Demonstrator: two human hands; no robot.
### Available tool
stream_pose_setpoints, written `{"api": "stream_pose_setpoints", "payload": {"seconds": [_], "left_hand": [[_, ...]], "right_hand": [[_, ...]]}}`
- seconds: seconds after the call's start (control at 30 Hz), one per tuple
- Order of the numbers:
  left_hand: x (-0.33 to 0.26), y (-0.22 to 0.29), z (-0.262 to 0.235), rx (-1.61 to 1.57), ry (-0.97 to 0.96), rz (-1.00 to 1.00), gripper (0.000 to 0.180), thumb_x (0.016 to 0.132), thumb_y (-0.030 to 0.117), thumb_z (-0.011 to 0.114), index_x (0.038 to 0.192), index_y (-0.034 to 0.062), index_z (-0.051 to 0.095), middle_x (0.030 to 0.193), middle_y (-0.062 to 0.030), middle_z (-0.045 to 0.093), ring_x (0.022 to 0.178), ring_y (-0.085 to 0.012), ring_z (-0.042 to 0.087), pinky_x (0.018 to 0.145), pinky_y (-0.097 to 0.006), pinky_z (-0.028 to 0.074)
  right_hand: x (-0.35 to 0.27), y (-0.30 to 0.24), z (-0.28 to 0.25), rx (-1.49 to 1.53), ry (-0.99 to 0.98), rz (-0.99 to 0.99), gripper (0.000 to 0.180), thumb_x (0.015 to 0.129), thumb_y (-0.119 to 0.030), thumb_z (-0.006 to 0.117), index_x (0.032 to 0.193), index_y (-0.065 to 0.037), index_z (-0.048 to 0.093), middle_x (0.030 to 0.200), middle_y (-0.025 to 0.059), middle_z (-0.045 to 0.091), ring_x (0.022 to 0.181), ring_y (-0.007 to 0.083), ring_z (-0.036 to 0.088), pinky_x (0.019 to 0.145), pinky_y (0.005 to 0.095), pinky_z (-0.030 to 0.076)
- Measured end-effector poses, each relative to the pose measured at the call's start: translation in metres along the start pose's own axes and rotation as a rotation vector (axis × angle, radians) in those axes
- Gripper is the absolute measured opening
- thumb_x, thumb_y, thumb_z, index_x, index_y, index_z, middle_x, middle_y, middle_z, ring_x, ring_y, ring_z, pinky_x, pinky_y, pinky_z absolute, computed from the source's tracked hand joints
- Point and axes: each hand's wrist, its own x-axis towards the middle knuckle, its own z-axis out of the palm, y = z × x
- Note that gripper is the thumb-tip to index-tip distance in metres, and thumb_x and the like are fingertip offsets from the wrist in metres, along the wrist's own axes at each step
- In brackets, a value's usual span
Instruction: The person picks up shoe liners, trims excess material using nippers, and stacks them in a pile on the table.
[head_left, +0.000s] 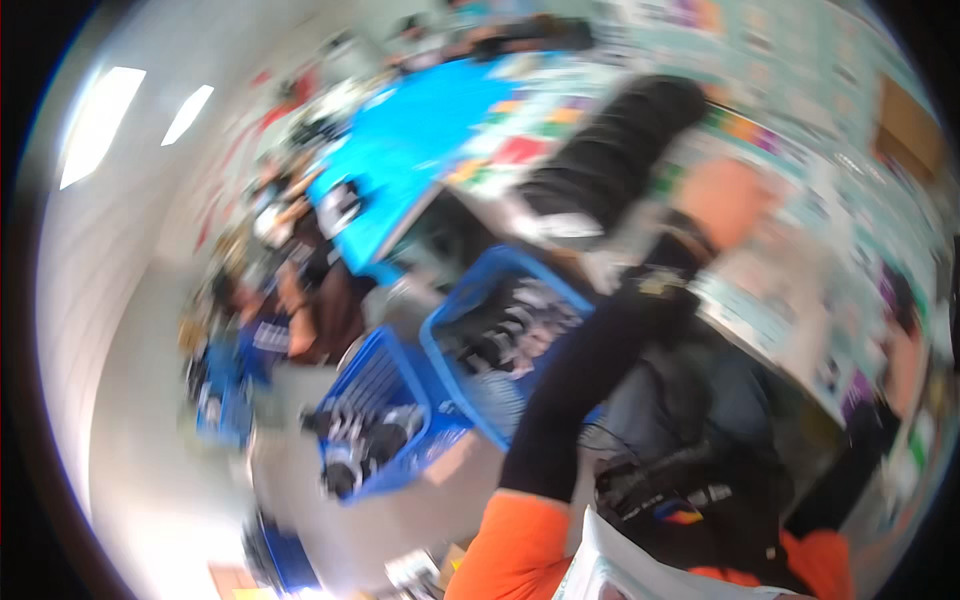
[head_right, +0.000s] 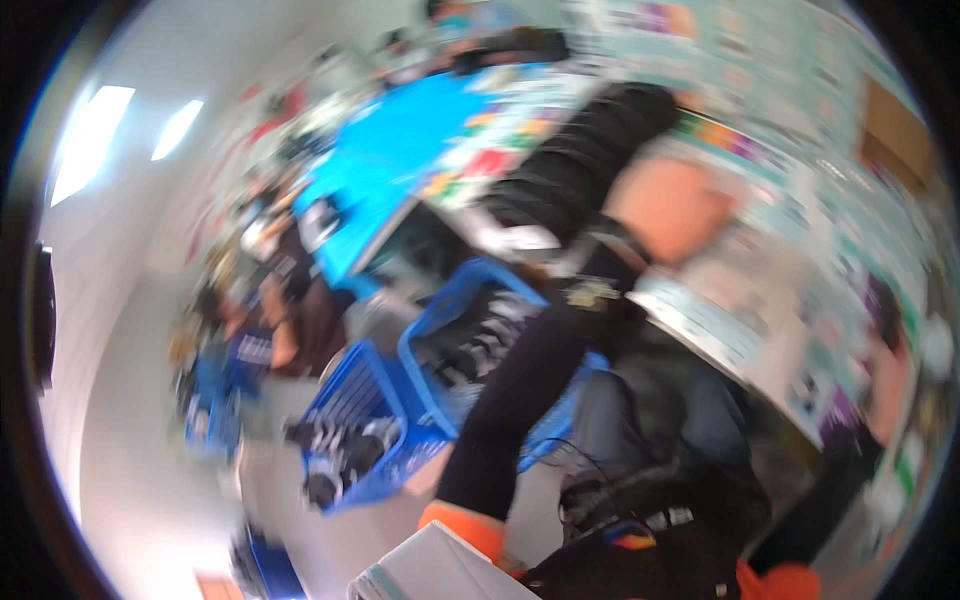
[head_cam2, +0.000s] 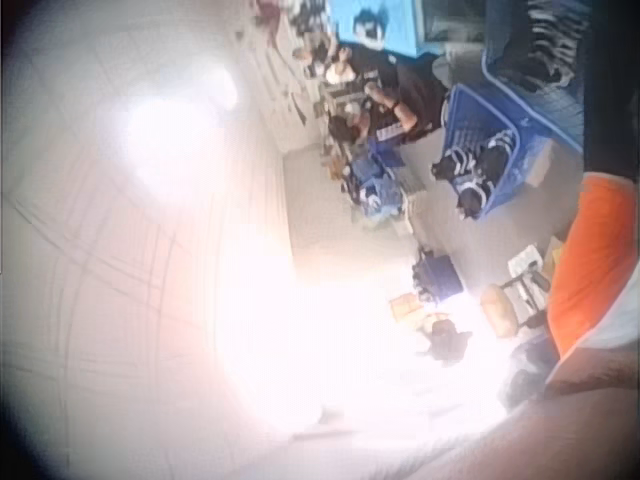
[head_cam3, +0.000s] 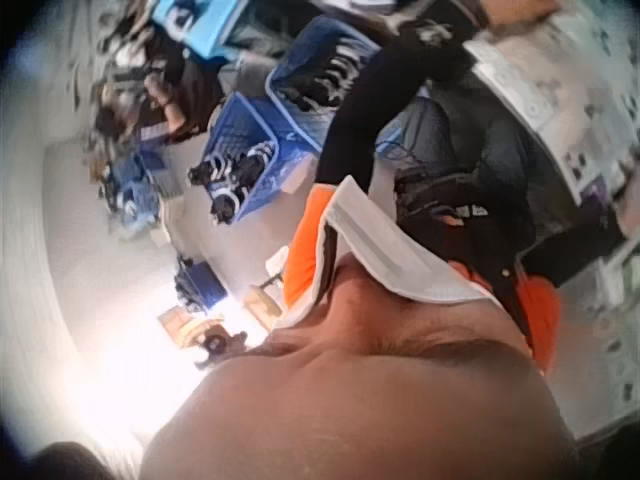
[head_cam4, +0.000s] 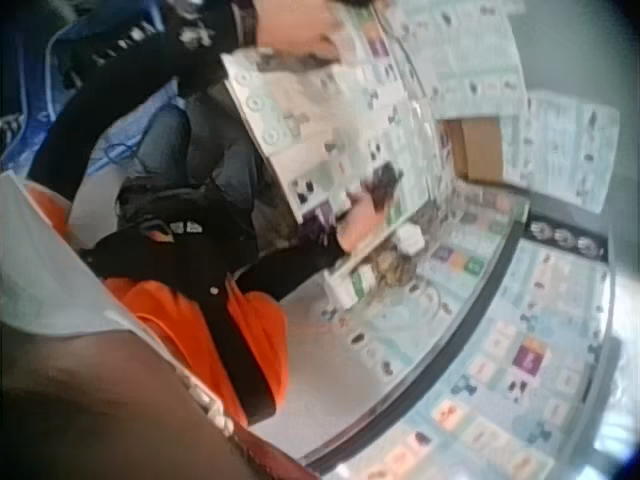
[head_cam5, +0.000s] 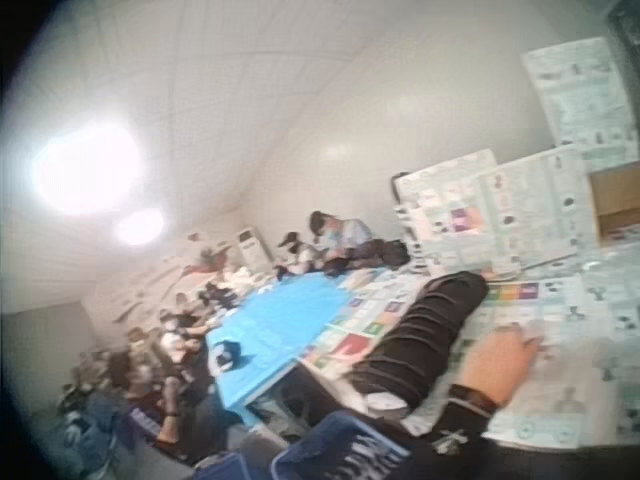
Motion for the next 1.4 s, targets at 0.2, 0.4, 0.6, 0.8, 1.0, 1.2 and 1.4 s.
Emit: {"api": "stream_pose_setpoints", "payload": {"seconds": [0.2,0.4,0.6,0.8,1.0,1.2,1.4], "left_hand": [[0.005,0.002,-0.031,0.132,0.061,-0.065,0.058,0.098,0.052,0.07,0.076,-0.0016,0.07,0.075,-0.0253,0.07,0.069,-0.0435,0.072,0.06,-0.05,0.057],[0.016,0.034,-0.014,0.127,0.005,-0.048,0.057,0.099,0.051,0.07,0.085,-0.004,0.069,0.081,-0.0291,0.069,0.078,-0.0477,0.07,0.067,-0.052,0.056],[0.0,0.03,-0.018,0.106,0.04,-0.048,0.057,0.099,0.051,0.07,0.086,-0.0046,0.069,0.081,-0.0283,0.07,0.077,-0.0472,0.07,0.067,-0.052,0.056],[0.002,0.027,-0.017,0.131,0.05,-0.043,0.061,0.098,0.054,0.069,0.08,-0.0036,0.067,0.079,-0.0262,0.07,0.074,-0.0456,0.071,0.064,-0.051,0.056],[0.004,0.027,-0.019,0.103,0.059,-0.039,0.058,0.098,0.052,0.071,0.085,-0.0041,0.069,0.08,-0.0266,0.07,0.075,-0.0461,0.071,0.065,-0.051,0.057],[0.001,0.025,-0.021,0.1,0.064,-0.045,0.059,0.097,0.053,0.071,0.082,-0.0045,0.067,0.08,-0.0261,0.07,0.075,-0.0451,0.071,0.064,-0.05,0.057],[-0.003,0.023,-0.025,0.061,0.073,-0.054,0.055,0.097,0.049,0.073,0.083,-0.0038,0.067,0.081,-0.0259,0.069,0.076,-0.0461,0.07,0.065,-0.051,0.056]], "right_hand": [[-0.066,-0.093,0.143,0.193,-0.474,0.144,0.034,0.085,-0.005,0.064,0.118,0.003,0.069,0.092,0.0097,0.074,0.078,0.017,0.072,0.057,0.0329,0.059],[-0.057,-0.073,0.169,0.059,-0.388,0.137,0.031,0.084,-0.012,0.063,0.106,0.009,0.069,0.077,0.0168,0.07,0.058,0.0267,0.071,0.055,0.037,0.056],[-0.044,-0.084,0.189,-0.041,-0.468,0.134,0.021,0.083,-0.013,0.056,0.082,0.007,0.064,0.072,0.0236,0.068,0.063,0.0355,0.071,0.061,0.0451,0.057],[-0.028,-0.08,0.2,-0.261,-0.459,-0.15,0.02,0.083,-0.012,0.061,0.087,0.008,0.067,0.074,0.0188,0.068,0.065,0.0298,0.068,0.063,0.0438,0.052],[-0.018,-0.059,0.201,-0.456,-0.307,-0.369,0.022,0.083,-0.012,0.063,0.093,0.005,0.071,0.071,0.0184,0.067,0.063,0.0282,0.067,0.062,0.0401,0.05],[-0.029,-0.082,0.203,-0.319,-0.414,-0.201,0.023,0.081,-0.012,0.064,0.096,0.004,0.072,0.077,0.0263,0.067,0.073,0.0409,0.068,0.07,0.0448,0.052],[-0.031,-0.079,0.213,-0.286,-0.359,-0.162,0.024,0.081,-0.011,0.063,0.097,0.004,0.072,0.08,0.0287,0.067,0.078,0.0454,0.068,0.073,0.0471,0.053]]}}
